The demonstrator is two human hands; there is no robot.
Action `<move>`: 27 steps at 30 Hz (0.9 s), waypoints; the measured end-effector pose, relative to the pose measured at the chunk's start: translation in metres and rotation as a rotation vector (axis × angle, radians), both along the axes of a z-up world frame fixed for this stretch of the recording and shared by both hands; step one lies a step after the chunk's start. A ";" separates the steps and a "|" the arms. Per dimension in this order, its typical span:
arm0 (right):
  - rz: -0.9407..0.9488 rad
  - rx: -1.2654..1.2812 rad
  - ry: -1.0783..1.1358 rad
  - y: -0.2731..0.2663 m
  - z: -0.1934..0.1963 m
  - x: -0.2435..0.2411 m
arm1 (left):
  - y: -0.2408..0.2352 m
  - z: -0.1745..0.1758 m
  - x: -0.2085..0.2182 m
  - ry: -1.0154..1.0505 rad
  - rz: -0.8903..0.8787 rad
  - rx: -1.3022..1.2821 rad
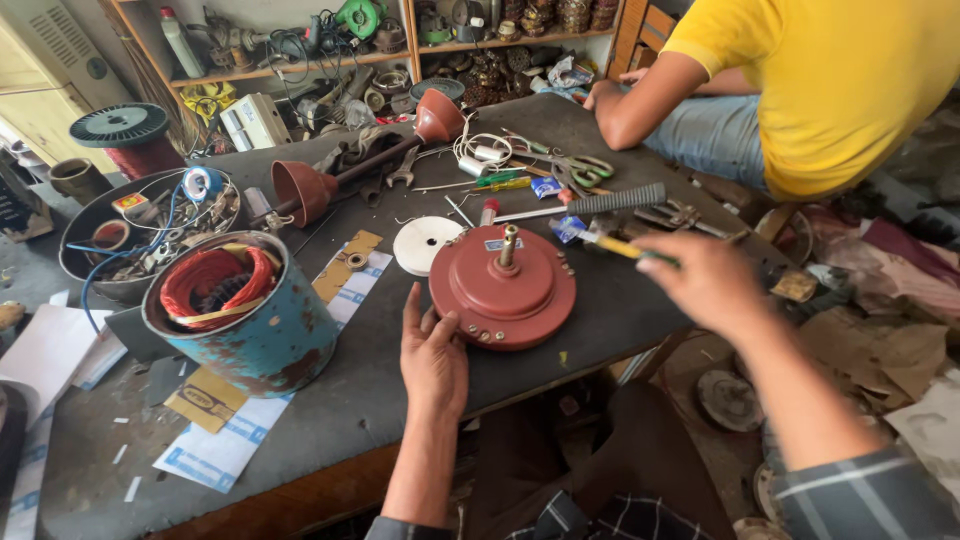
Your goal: The person uses a screwdriver to tighten screws on a red circular electrical component. They then use a hammer to tap the component and continue adjusting the screws. The person also handles a small cylindrical part and wires on the component.
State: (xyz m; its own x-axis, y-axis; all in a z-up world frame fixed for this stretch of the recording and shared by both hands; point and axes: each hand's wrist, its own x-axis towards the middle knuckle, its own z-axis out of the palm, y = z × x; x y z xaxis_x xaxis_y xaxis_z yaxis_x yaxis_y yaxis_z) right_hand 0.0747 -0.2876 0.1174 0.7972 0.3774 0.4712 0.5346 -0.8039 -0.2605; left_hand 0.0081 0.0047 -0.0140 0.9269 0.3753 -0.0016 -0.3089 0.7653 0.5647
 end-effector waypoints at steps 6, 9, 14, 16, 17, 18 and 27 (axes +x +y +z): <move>0.057 -0.015 -0.390 0.030 -0.053 0.024 | 0.000 0.003 -0.002 0.038 0.007 0.014; 0.182 0.275 -0.116 0.069 -0.045 0.025 | 0.001 0.003 -0.004 0.013 -0.008 0.002; 0.466 0.611 0.345 0.119 -0.044 0.029 | -0.001 0.008 -0.006 0.008 -0.006 0.027; 0.422 0.575 0.422 0.124 -0.047 0.033 | -0.002 0.012 -0.007 0.019 -0.005 0.035; 0.427 0.583 0.375 0.125 -0.048 0.035 | -0.002 0.015 -0.008 0.030 -0.005 0.036; 0.429 0.587 0.329 0.124 -0.050 0.037 | -0.003 0.016 -0.009 0.044 -0.006 0.033; 0.248 0.420 0.130 0.134 -0.047 0.042 | -0.005 0.022 -0.012 0.036 0.001 0.052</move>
